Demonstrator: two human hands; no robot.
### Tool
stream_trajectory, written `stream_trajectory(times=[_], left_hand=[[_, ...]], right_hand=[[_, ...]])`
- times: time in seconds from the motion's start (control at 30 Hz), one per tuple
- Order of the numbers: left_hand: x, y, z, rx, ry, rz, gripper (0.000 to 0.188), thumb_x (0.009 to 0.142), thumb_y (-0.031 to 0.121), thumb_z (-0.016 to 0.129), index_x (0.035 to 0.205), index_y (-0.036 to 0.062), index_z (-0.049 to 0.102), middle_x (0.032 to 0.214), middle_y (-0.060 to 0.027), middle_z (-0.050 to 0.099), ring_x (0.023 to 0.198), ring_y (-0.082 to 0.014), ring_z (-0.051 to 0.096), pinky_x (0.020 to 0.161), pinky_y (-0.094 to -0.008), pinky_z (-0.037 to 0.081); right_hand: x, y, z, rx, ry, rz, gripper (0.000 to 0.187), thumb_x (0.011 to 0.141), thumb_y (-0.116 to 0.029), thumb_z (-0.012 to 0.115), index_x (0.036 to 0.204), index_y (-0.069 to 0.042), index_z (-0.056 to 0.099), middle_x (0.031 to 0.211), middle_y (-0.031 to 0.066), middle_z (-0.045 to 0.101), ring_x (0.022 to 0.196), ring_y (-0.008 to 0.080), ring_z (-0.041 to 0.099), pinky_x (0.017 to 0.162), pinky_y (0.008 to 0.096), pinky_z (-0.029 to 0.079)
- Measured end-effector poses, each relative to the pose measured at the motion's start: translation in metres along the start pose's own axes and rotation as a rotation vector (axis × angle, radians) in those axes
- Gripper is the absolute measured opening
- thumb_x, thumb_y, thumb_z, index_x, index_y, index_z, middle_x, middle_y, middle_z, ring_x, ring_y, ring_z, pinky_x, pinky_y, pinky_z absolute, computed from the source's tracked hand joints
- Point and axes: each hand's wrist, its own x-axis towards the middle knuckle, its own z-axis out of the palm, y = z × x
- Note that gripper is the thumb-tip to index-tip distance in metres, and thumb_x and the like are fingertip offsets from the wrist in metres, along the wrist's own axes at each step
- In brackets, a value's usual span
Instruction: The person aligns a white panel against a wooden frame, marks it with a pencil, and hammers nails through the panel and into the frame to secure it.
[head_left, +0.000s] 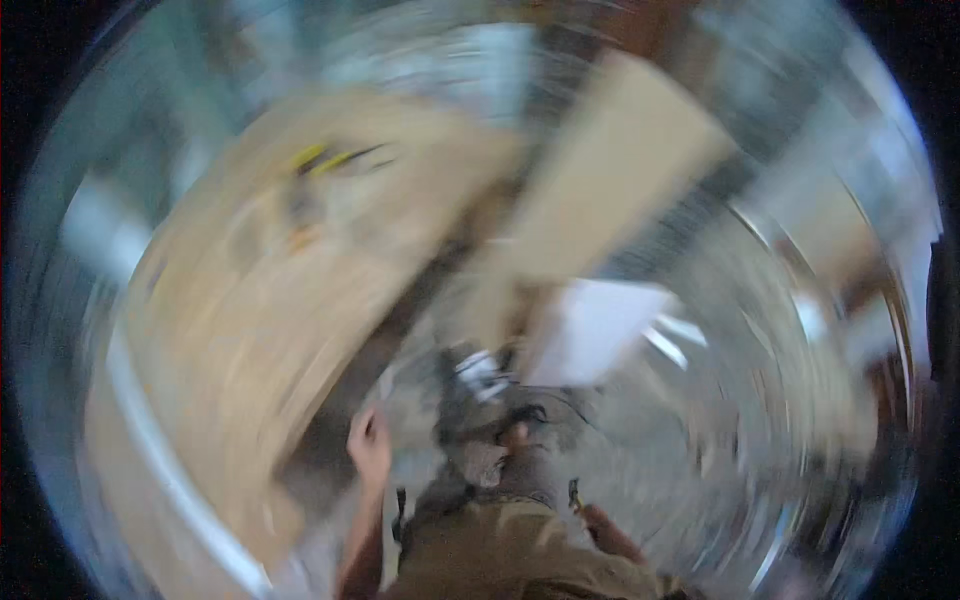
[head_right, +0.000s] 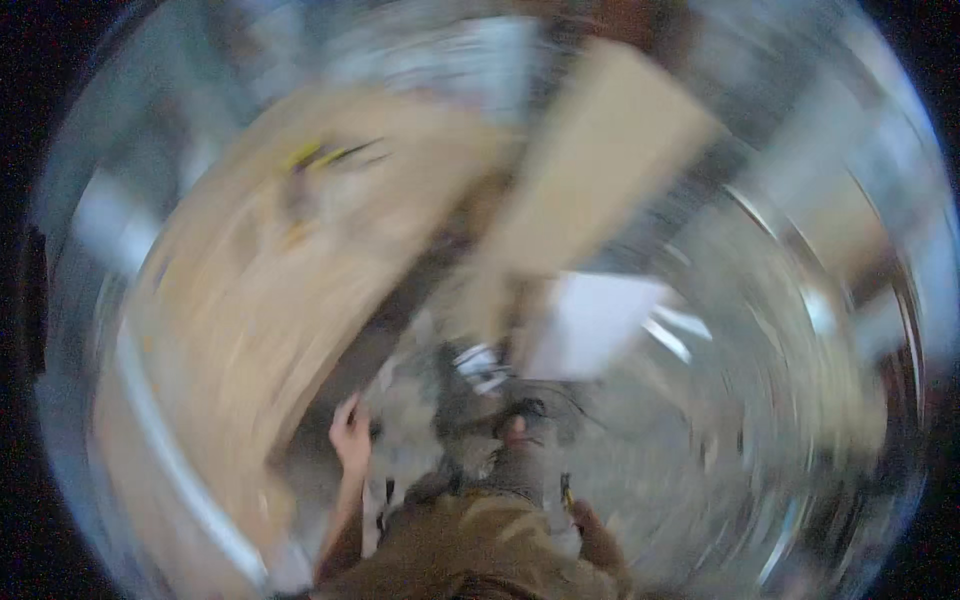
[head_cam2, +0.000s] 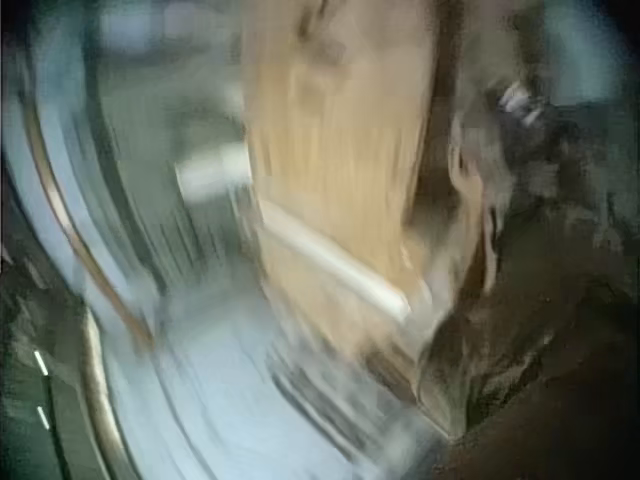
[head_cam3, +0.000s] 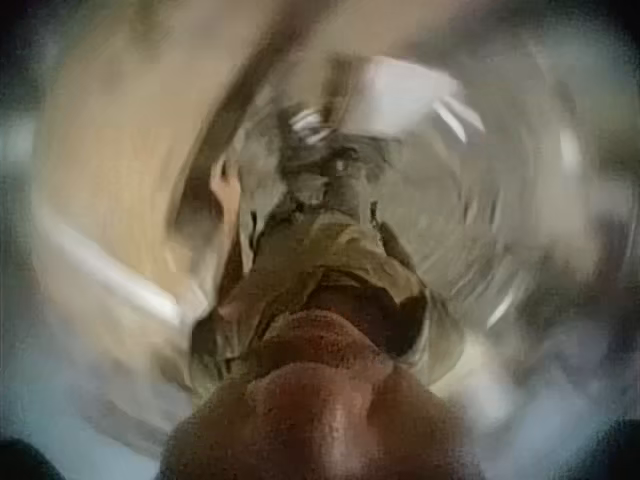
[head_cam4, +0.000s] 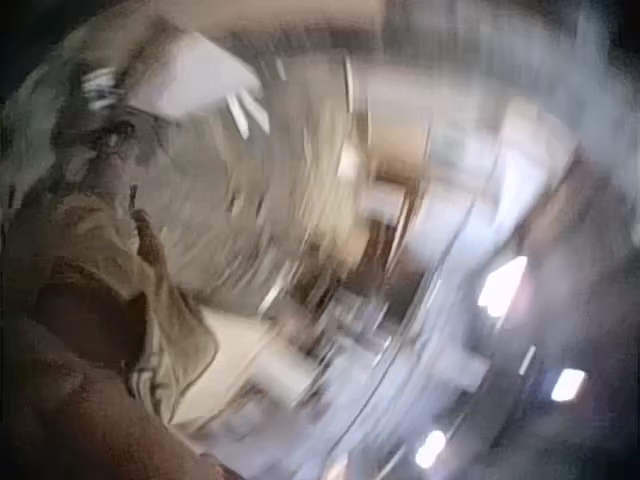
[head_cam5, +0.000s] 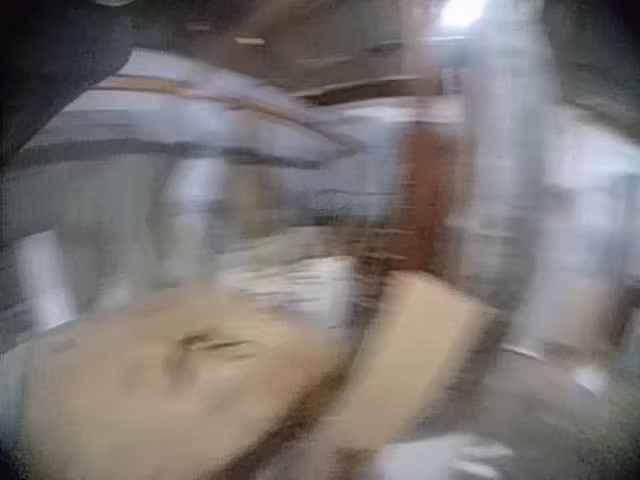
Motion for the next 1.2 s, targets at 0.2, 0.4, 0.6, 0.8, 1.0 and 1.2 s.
stream_trajectory(times=[0.2,0.4,0.6,0.8,1.0,1.2], left_hand=[[-0.08,-0.02,-0.204,0.115,0.695,-0.102,0.019,0.093,0.012,0.061,0.101,-0.0044,0.067,0.082,-0.0088,0.064,0.069,-0.0127,0.058,0.065,-0.0274,0.047],[-0.199,-0.023,-0.251,0.408,1.163,-0.375,0.02,0.093,0.016,0.063,0.091,-0.0033,0.067,0.071,-0.0062,0.064,0.065,-0.0117,0.058,0.063,-0.0283,0.047],[-0.379,-0.083,-0.158,0.217,1.128,-0.775,0.029,0.094,0.023,0.06,0.098,-0.005,0.067,0.072,-0.0123,0.068,0.066,-0.0186,0.066,0.063,-0.0326,0.05],[-0.578,-0.136,-0.027,0.305,1.195,-1.592,0.029,0.084,0.026,0.065,0.091,-0.0019,0.07,0.083,-0.0238,0.068,0.08,-0.0444,0.065,0.071,-0.0481,0.05],[-0.607,-0.148,-0.071,0.412,1.369,-1.651,0.026,0.084,0.022,0.066,0.093,-0.0009,0.07,0.088,-0.0239,0.068,0.081,-0.0428,0.065,0.074,-0.0485,0.05],[-0.565,-0.177,-0.32,0.303,1.28,-1.115,0.024,0.093,0.014,0.054,0.099,-0.0062,0.066,0.088,-0.0219,0.067,0.071,-0.0322,0.064,0.065,-0.0382,0.05]], right_hand=[[0.089,-0.148,-0.003,-0.393,-0.407,0.059,0.015,0.089,-0.016,0.061,0.088,-0.001,0.061,0.063,0.0097,0.056,0.054,0.0214,0.057,0.056,0.0384,0.053],[0.137,-0.279,0.031,-0.82,-0.567,-0.121,0.014,0.089,-0.016,0.061,0.087,-0.001,0.06,0.061,0.0101,0.055,0.05,0.0227,0.056,0.053,0.039,0.053],[0.172,-0.406,0.108,-1.274,-0.659,-0.452,0.014,0.088,-0.015,0.061,0.085,-0.002,0.058,0.058,0.0105,0.054,0.047,0.0241,0.055,0.051,0.0396,0.054],[0.146,-0.438,0.171,-1.185,-0.576,-0.509,0.014,0.089,-0.015,0.058,0.083,-0.003,0.057,0.055,0.011,0.053,0.042,0.0258,0.054,0.046,0.0416,0.053],[0.062,-0.386,0.229,-0.95,-0.576,-0.35,0.019,0.091,-0.021,0.058,0.083,-0.003,0.056,0.055,0.0089,0.051,0.043,0.024,0.053,0.042,0.0412,0.049],[-0.021,-0.331,0.299,-0.946,-0.479,-0.174,0.021,0.091,-0.023,0.058,0.086,-0.003,0.057,0.057,0.008,0.052,0.044,0.023,0.053,0.042,0.0396,0.048]])
